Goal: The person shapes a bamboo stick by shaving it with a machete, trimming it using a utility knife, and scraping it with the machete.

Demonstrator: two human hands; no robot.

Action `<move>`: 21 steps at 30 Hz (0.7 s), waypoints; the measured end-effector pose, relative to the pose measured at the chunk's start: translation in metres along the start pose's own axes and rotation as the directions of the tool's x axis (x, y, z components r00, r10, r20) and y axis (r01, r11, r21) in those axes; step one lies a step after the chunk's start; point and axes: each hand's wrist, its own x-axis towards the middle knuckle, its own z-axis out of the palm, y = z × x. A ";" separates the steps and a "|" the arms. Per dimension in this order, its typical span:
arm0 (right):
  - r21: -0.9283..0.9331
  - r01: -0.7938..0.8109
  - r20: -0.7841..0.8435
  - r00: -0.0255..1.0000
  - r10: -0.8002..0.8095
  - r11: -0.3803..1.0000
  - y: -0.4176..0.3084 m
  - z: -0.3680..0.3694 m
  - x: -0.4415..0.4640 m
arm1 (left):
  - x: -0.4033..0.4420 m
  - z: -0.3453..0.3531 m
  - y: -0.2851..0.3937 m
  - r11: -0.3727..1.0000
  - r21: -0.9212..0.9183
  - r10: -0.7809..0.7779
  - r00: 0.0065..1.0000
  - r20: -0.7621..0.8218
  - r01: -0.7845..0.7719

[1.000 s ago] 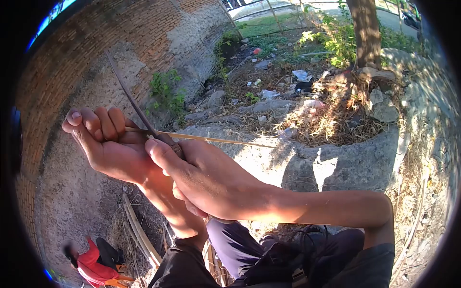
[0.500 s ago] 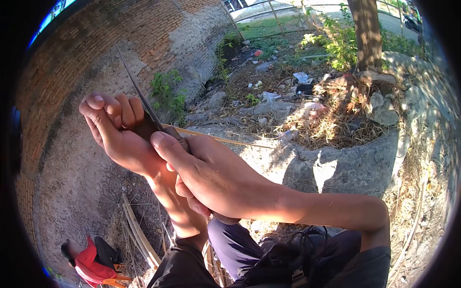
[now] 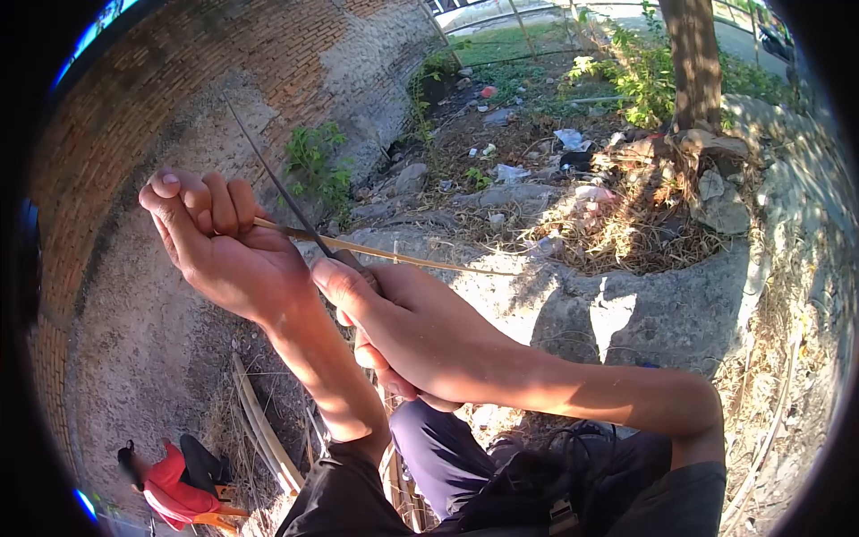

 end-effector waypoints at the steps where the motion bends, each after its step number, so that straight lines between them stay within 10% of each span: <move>1: 0.002 0.092 0.005 0.996 -0.092 0.996 0.008 0.001 0.004 | 0.000 0.000 0.000 1.000 0.001 0.003 1.000 0.001 -0.003; 21: -0.100 0.125 -0.031 0.991 -0.129 0.987 0.005 -0.002 0.010 | -0.006 -0.003 -0.009 1.000 -0.031 0.007 1.000 0.019 -0.006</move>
